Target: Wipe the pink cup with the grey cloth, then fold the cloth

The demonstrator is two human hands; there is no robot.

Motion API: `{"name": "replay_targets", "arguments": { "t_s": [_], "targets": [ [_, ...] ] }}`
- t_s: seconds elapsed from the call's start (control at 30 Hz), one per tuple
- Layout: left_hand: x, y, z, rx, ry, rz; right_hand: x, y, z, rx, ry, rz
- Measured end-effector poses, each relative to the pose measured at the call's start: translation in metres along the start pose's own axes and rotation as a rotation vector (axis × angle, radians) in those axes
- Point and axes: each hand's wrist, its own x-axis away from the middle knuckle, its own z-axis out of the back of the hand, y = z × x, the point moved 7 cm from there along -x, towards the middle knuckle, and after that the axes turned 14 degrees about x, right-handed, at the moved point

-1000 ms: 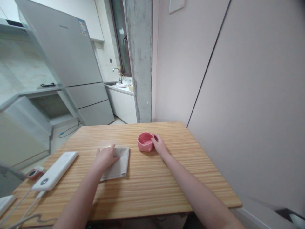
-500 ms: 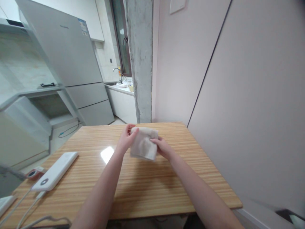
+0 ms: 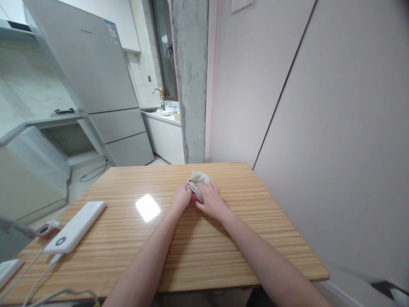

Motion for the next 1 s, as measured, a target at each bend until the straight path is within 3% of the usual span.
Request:
{"name": "replay_targets", "arguments": {
  "t_s": [0.17, 0.27, 0.47, 0.63, 0.77, 0.9, 1.0],
  "targets": [
    [0.002, 0.002, -0.001, 0.066, 0.046, -0.015, -0.003, -0.002, -0.013, 0.106, -0.070, 0.074],
    [0.005, 0.003, -0.003, 0.304, 0.102, -0.052, -0.002, -0.001, -0.018, 0.126, -0.112, 0.127],
    [0.014, -0.006, -0.023, 0.850, 0.110, 0.102, 0.001, -0.008, -0.022, 0.095, -0.081, 0.136],
    [0.014, 0.002, 0.000, 0.736, 0.276, 0.039, 0.000, -0.011, -0.012, 0.126, -0.021, 0.102],
    [0.013, 0.008, 0.014, 0.604, 0.291, 0.005, -0.002, -0.005, -0.007, 0.147, -0.032, 0.065],
    [0.020, 0.011, 0.006, 0.550, 0.301, -0.050, -0.002, -0.010, -0.014, 0.186, -0.115, 0.046],
    [0.027, 0.012, -0.007, 0.584, 0.335, -0.048, -0.001, -0.016, -0.013, 0.181, -0.106, 0.031]
  ]
}}
